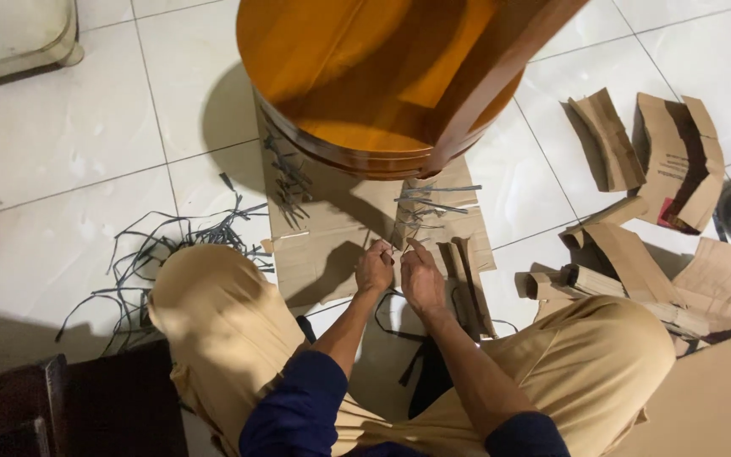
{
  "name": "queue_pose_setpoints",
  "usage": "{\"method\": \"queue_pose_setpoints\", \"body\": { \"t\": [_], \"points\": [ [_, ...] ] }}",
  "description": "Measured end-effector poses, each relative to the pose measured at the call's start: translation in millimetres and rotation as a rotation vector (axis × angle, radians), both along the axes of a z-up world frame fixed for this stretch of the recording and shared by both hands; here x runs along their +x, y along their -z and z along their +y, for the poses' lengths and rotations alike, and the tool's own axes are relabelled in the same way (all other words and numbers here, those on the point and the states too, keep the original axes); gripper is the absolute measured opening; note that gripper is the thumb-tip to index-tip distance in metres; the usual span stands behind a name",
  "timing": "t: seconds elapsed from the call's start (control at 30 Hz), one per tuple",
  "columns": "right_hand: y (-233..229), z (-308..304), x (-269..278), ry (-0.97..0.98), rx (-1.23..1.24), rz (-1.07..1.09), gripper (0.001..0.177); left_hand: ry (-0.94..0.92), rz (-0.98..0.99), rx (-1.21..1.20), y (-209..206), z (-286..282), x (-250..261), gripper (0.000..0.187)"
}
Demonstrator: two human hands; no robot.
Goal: Wrapping a wooden chair leg with cardboard and securing it with multiple plastic cable ties for protection.
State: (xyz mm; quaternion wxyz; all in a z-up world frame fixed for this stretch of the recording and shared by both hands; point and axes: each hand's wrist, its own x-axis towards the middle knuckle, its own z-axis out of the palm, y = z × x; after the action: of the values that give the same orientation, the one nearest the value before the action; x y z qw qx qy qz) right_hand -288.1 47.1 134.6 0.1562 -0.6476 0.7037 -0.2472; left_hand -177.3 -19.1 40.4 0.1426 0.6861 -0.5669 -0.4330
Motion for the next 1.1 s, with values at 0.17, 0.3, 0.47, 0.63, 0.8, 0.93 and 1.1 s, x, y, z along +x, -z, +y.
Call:
{"method": "queue_pose_setpoints", "body": {
  "t": [0.17, 0.3, 0.47, 0.63, 0.8, 0.93, 1.1],
  "points": [
    [17, -6, 3, -0.02, 0.011, -0.139, 0.018, -0.02, -0.001, 0.002, -24, 8, 6, 0.015],
    [19, -4, 5, 0.014, 0.01, -0.218, 0.023, -0.019, 0.011, 0.009, -31, 8, 7, 0.013],
    [1, 6, 5, 0.1, 0.052, -0.301, 0.025, -0.017, 0.003, 0.059, -22, 11, 5, 0.013],
    [0, 6, 1, 0.278, 0.075, -0.429, 0.021, 0.003, -0.01, 0.068, -25, 9, 1, 0.013],
    [44, -1, -7, 0.451, 0.063, -0.63, 0.021, -0.007, 0.024, 0.015, -28, 8, 3, 0.011],
    [48, -3, -5, 0.523, 0.025, -0.867, 0.02, 0.005, 0.029, -0.007, -26, 5, 4, 0.01],
    [44, -12, -5, 0.497, -0.034, -0.895, 0.013, 0.031, 0.1, -0.075, -40, 10, 2, 0.011]
  ]
}}
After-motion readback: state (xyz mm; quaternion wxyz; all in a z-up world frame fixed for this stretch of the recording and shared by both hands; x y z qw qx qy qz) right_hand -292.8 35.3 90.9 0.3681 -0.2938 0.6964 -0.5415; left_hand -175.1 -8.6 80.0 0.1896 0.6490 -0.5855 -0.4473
